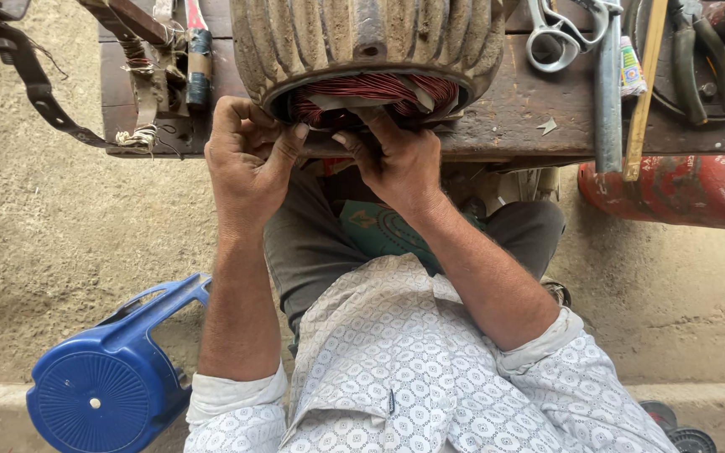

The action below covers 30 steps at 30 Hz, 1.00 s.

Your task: The person works on an electric motor stator, inserting and adjusting insulation paper between copper windings. They use pliers and a wooden stick to press and align the insulation, then use scissors to trim excess material. The person rotates the stator to access different sections and continues adjusting the internal components.

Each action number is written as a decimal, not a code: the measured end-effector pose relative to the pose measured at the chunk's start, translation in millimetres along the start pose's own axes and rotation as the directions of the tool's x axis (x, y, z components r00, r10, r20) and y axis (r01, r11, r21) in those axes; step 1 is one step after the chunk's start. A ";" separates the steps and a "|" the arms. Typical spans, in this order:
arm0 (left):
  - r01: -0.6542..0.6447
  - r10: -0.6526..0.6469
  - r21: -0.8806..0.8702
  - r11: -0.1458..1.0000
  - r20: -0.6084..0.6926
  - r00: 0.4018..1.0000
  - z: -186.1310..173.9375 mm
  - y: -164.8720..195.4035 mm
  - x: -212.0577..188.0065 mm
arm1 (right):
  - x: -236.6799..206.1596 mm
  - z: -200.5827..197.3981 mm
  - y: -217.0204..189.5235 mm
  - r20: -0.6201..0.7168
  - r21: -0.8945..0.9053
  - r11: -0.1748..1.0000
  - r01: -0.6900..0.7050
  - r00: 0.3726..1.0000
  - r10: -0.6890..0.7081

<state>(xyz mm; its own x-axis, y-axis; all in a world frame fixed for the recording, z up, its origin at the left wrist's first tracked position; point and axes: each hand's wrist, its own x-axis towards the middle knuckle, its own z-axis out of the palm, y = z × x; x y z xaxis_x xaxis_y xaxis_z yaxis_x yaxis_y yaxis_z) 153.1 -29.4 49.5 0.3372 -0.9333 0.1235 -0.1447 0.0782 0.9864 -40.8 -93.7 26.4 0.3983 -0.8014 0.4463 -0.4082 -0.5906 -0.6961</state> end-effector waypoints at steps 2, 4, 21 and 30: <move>-0.059 0.059 0.066 0.996 -0.001 0.998 -1.2 -2.3 3.5 | -0.8 1.8 3.3 -0.017 0.015 0.999 0.028 0.999 -0.028; -0.081 0.081 0.144 0.986 0.002 0.997 -2.6 -3.5 8.0 | -1.0 4.1 5.9 -0.012 0.016 1.000 0.022 1.000 -0.022; -0.117 0.047 -0.324 0.939 -0.216 0.975 50.7 -26.3 -30.0 | -99.6 -45.3 44.1 0.067 0.064 0.998 0.024 0.997 -0.028; -0.201 0.118 -0.209 0.957 -0.354 0.928 68.3 -29.5 -26.0 | -154.9 -71.1 54.3 0.124 0.005 0.948 -0.319 0.941 0.316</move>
<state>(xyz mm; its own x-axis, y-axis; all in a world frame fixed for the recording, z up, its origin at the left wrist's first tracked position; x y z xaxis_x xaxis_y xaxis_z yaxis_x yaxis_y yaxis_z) 85.1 -31.4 9.7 0.6248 -0.7329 0.2693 -0.0118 0.3360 0.9418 -183.1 -8.4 -40.5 0.3475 -0.9286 0.1301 -0.5095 -0.3034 -0.8052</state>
